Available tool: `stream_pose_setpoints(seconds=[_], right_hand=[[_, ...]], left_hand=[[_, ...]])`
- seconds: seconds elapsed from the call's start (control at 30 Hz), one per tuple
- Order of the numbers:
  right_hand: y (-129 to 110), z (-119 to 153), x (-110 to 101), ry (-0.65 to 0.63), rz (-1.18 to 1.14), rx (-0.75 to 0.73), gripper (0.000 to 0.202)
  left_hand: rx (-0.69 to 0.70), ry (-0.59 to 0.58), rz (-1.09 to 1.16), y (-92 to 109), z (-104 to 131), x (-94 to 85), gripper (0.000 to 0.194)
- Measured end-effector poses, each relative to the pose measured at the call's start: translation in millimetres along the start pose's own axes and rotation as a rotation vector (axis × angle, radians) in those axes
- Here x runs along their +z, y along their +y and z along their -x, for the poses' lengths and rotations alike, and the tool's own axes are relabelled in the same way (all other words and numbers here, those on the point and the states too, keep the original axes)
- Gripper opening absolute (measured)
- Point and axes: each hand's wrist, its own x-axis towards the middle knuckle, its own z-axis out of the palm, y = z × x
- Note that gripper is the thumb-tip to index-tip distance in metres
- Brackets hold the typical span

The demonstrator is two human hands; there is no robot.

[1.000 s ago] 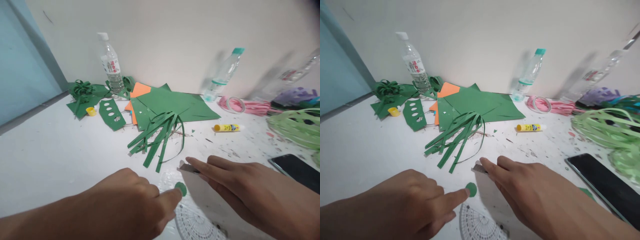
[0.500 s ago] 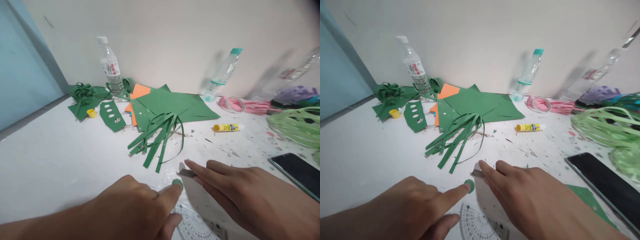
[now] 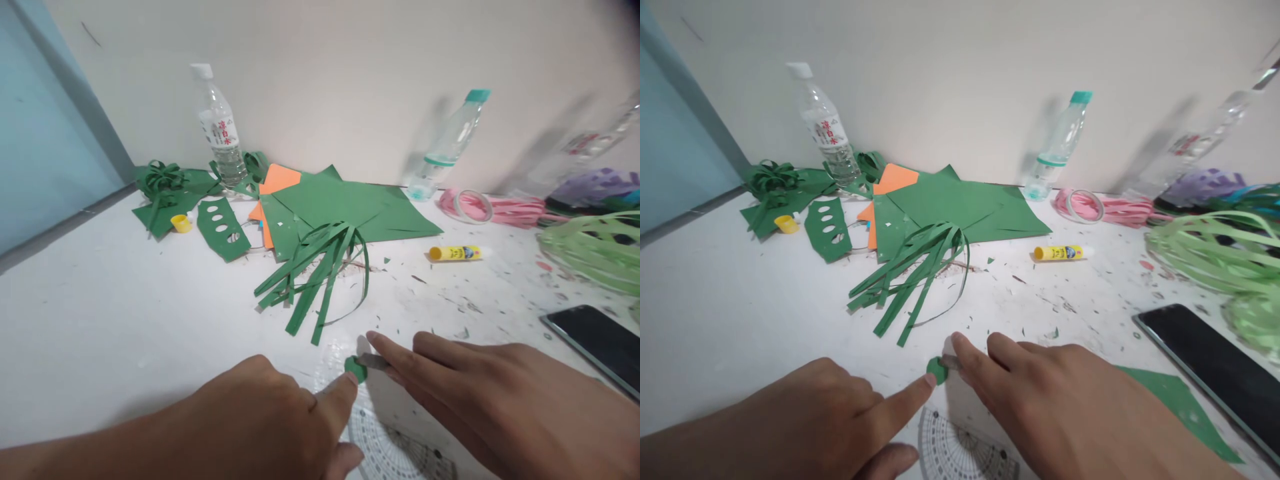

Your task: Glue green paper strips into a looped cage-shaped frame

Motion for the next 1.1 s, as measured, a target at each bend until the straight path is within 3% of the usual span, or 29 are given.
stream_pose_setpoints(seconds=[0.17,0.33,0.53,0.8,1.1], right_hand=[[0.9,-2.7,0.4,-0.006,0.013,-0.002,0.078],[1.5,-1.6,2.1,0.045,0.01,-0.018,0.078],[0.0,-1.2,3.6,0.068,0.024,-0.003,0.081],[-0.2,0.0,5.1,0.081,0.035,-0.023,0.077],[2.9,-5.0,-2.9,0.086,-0.001,-0.037,0.077]], left_hand=[[-0.012,0.012,0.004,0.3,-2.8,-0.5,0.049],[-0.02,-0.052,0.02,-0.2,-5.4,-3.3,0.048],[-0.042,0.013,0.073,0.2,-2.5,-3.9,0.041],[-0.029,-0.113,0.063,-0.3,-5.0,-12.6,0.048],[-0.059,0.0,0.171,-7.6,-3.8,-9.5,0.04]])
